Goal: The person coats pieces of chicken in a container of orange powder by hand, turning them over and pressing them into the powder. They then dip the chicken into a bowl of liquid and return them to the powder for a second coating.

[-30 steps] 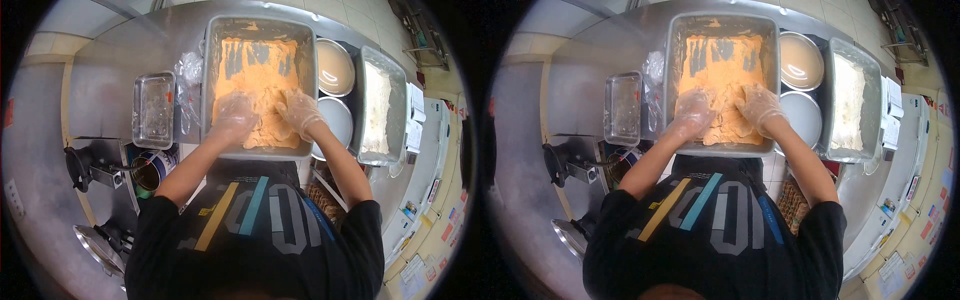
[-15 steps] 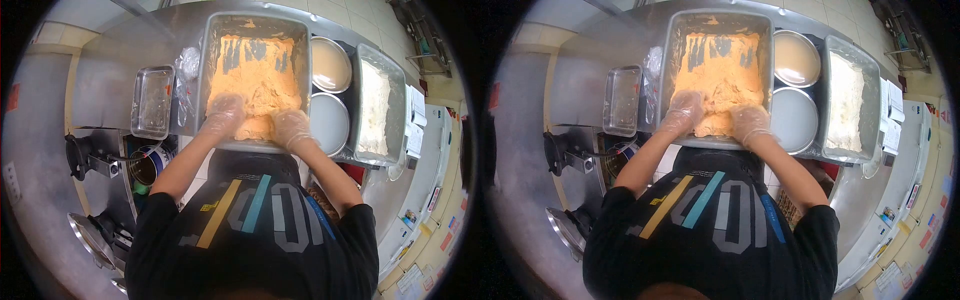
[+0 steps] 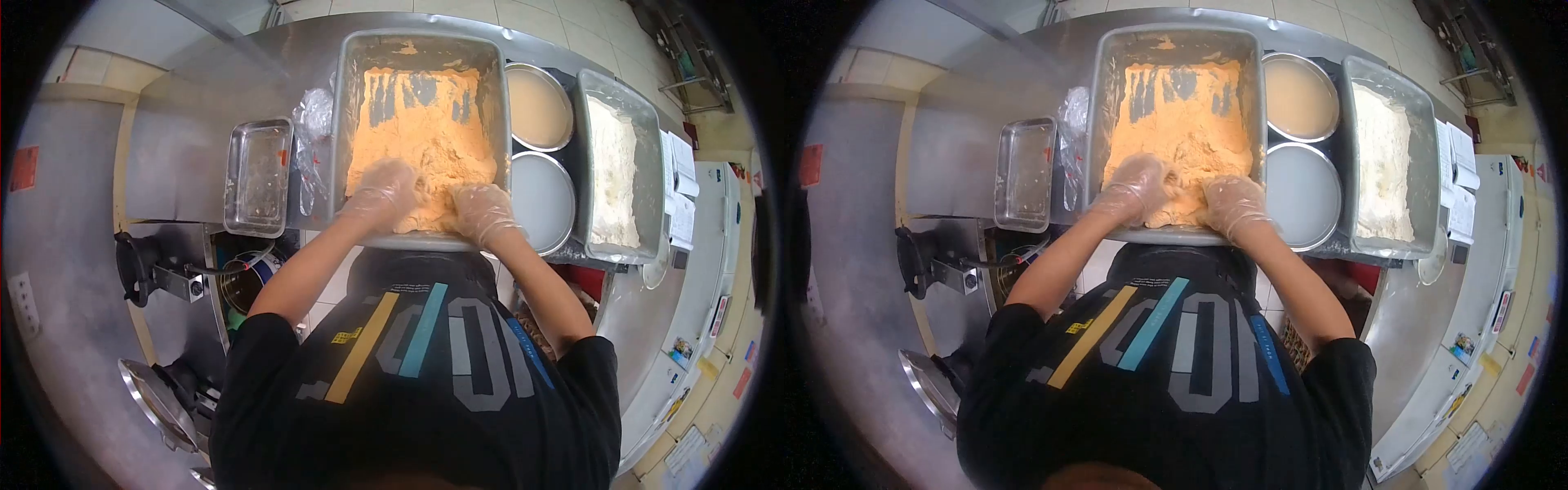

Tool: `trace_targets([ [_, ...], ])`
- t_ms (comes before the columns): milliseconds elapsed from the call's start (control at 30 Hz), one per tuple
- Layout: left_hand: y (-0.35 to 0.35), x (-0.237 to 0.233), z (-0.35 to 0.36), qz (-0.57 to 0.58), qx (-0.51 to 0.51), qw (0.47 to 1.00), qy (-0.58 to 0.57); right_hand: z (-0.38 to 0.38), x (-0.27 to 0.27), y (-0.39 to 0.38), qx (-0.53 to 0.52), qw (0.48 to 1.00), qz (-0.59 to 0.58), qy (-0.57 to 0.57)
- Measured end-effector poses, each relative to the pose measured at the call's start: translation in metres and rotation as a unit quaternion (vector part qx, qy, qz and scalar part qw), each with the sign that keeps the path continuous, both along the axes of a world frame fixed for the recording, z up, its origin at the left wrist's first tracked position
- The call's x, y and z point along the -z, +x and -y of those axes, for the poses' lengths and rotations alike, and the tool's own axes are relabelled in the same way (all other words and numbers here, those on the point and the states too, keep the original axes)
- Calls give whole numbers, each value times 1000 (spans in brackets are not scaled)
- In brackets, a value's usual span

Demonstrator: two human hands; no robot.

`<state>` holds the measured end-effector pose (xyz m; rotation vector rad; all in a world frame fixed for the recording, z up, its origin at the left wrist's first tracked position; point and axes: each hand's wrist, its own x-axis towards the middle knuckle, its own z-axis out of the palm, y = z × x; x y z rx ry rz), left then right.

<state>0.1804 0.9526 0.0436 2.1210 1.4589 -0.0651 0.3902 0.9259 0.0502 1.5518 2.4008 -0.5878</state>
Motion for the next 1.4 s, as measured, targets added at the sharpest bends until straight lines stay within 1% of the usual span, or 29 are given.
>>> trace_targets([
  [67, 6, 6, 0, 5, 21, 1000, 22, -3, 19, -7, 7, 1000, 17, -8],
  [100, 9, 13, -2, -9, 16, 1000, 13, -5, 22, -11, 10, 1000, 24, -12],
  [133, 9, 19, -2, -21, 10, 1000, 4, -7, 22, -11, 40, 999, 18, -9],
  [200, -1, 25, 0, 38, -6, 999, 19, -11, 12, -4, 102, 995, 10, -1],
  [233, -5, 25, -1, 69, -14, 997, 27, -13, -8, 1, 136, 989, -54, -26],
  [300, -20, 30, -4, 86, -32, 995, 26, -15, -56, 9, 200, 960, -182, -76],
  [333, -26, 30, -5, 94, -40, 995, 25, -15, -64, 8, 233, 944, -221, -80],
  [400, -29, 21, -8, 37, 17, 999, -23, -17, -71, 5, 295, 904, -296, -85],
  [433, -32, 24, -8, 29, 36, 999, -24, -19, -71, 4, 234, 943, -237, -29],
  [467, -35, 28, -9, 20, 55, 998, -25, -18, -58, 5, 242, 939, -244, -32],
  [500, -39, 49, -9, 32, 66, 997, -2, -16, -35, 6, 248, 935, -252, -33],
  [533, -42, 59, -14, 43, 75, 996, 24, -18, -18, 7, 253, 931, -261, -31],
  [633, -43, 32, -24, 84, -61, 992, -65, -15, -6, 3, 212, 957, -194, 35],
  [700, -52, 4, -30, 124, -49, 988, -77, -14, -19, 0, 241, 944, -221, 45],
  [733, -57, -2, -30, 143, -43, 985, -86, -12, -29, -1, 258, 936, -234, 48],
  [833, -69, 3, -39, 279, -184, 931, -147, -17, -45, -3, 245, 946, -210, 27],
  [933, -66, 10, -39, 306, -222, 921, -98, -18, -36, -6, 292, 913, -284, 34],
  [1000, -63, 17, -45, 125, -227, 962, -84, -17, -24, -4, 258, 933, -242, 70],
  [1033, -62, 17, -50, 31, -221, 972, -74, -18, -20, -3, 244, 939, -223, 92],
  [1067, -62, 17, -53, 18, -143, 989, -25, -17, -19, -1, 244, 940, -221, 90],
  [1133, -64, 13, -53, -10, 11, 998, 68, -14, -18, -1, 239, 943, -217, 79],
  [1233, -54, 17, -56, -55, 90, 994, 34, -12, -29, -8, 255, 941, -208, 71],
  [1333, -39, 16, -66, -96, 171, 980, 9, -12, -19, -7, 222, 950, -191, 106],
  [1400, -41, 7, -67, -96, 160, 981, -59, -8, -27, -5, 249, 945, -194, 87],
])
